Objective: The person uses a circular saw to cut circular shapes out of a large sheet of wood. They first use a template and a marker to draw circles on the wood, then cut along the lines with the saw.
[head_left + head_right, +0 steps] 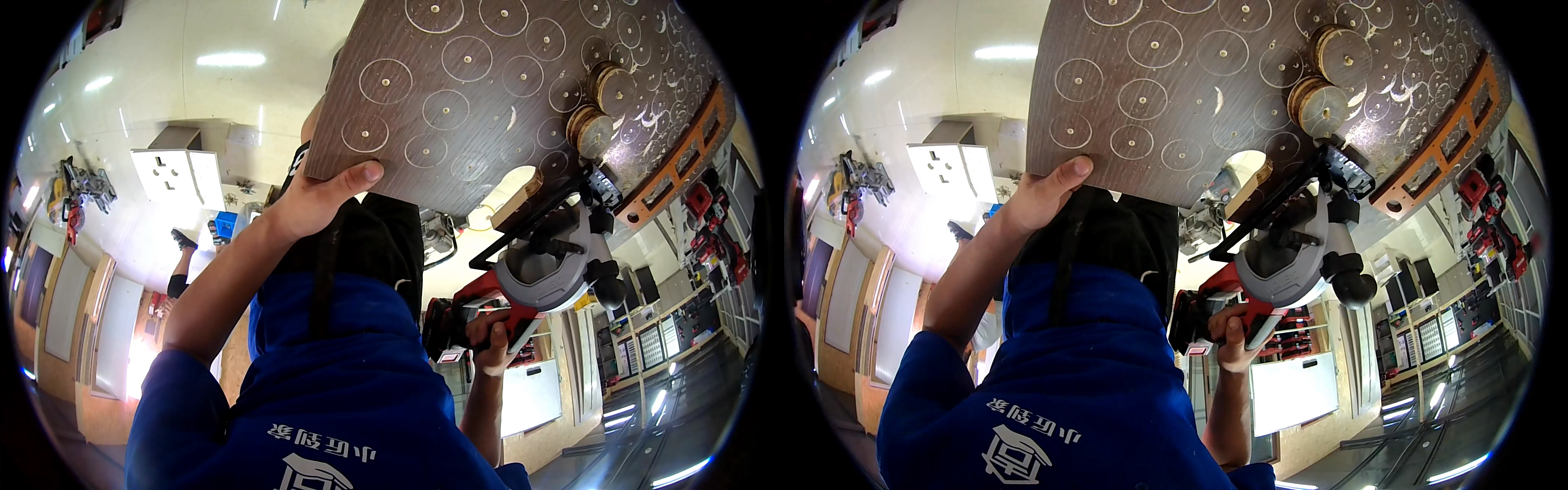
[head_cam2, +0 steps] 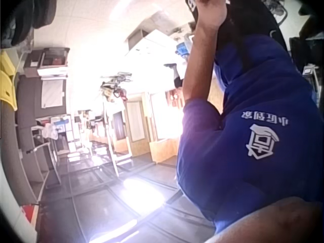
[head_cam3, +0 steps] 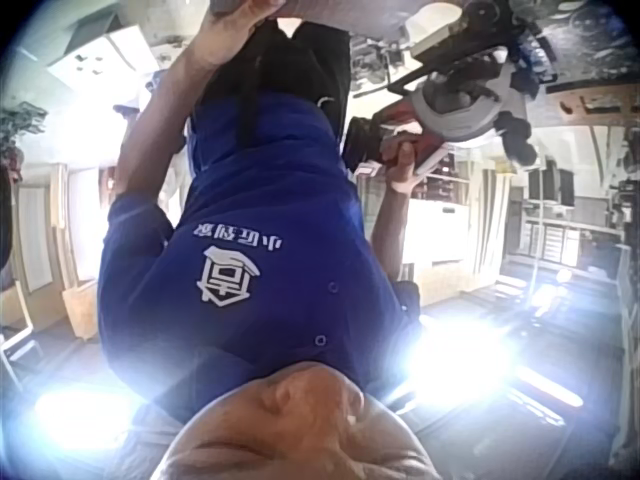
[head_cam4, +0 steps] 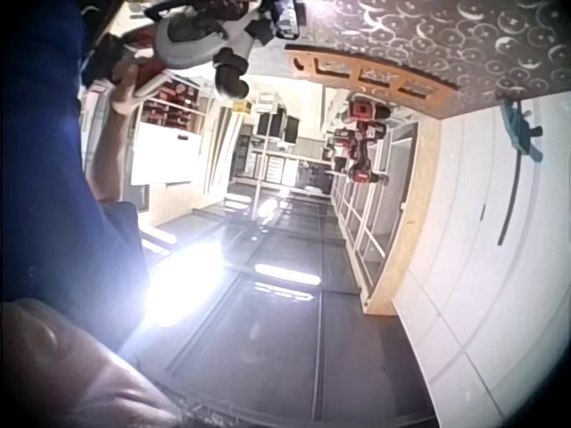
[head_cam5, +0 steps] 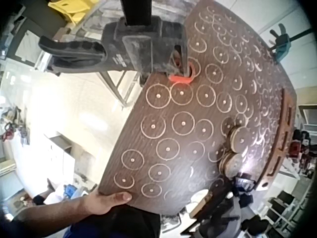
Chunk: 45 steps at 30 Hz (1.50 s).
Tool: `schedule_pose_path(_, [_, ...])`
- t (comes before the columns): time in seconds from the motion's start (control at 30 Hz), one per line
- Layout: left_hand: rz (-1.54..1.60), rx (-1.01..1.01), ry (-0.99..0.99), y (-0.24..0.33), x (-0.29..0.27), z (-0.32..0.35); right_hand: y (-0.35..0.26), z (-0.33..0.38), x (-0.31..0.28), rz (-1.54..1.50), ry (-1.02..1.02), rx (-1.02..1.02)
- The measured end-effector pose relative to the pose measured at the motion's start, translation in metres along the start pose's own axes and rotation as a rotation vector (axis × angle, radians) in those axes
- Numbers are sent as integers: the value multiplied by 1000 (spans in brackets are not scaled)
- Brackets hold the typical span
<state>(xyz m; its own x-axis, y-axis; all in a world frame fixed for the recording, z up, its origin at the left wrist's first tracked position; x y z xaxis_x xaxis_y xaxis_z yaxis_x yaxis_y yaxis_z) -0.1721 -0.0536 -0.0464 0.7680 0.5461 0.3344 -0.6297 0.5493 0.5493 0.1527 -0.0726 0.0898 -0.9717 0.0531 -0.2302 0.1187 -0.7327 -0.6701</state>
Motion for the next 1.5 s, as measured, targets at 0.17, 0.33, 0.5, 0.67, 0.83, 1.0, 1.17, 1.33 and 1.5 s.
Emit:
schedule_pose_path(0.17, [-32,-16,-9,7,-3,0,-3,0,6,14,-10,-15])
schedule_pose_path(0.33, [30,-108,-1,-2,-5,0,-2,1,8,5,18,-29])
schedule_pose_path(0.5, [1,-96,34,-26,-18,3,7,3,3,-90,11,-27])
schedule_pose_path(0.67, [106,-144,-68,-8,0,-3,11,4,2,-28,-4,-68])
schedule_pose_path(0.83, [175,-110,-141,-9,0,-8,-7,7,2,37,27,-20])
schedule_pose_path(1.0, [197,-52,-170,1,9,-5,13,31,-3,29,82,51])
schedule_pose_path(1.17, [203,-74,-200,-6,3,-6,80,61,-41,101,97,6])
schedule_pose_path(1.33, [197,-141,-173,-15,-8,-8,109,92,-57,173,131,-106])
schedule_pose_path(1.5, [177,-187,-183,-6,2,-1,96,103,-58,22,187,-93])
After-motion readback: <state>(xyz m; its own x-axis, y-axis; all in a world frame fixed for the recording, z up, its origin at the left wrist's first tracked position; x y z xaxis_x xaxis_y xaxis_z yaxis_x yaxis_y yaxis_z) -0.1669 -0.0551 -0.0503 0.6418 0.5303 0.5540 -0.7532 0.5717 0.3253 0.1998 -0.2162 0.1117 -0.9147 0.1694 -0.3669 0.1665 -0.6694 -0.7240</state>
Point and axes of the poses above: each hand's wrist, its own z-axis away from the middle knuckle, its own x-axis out of the palm, y = z × x, the point moved 1 cm from there along -z, towards the middle knuckle, and after that the axes turned 10 degrees about y, right-handed, at the moved point
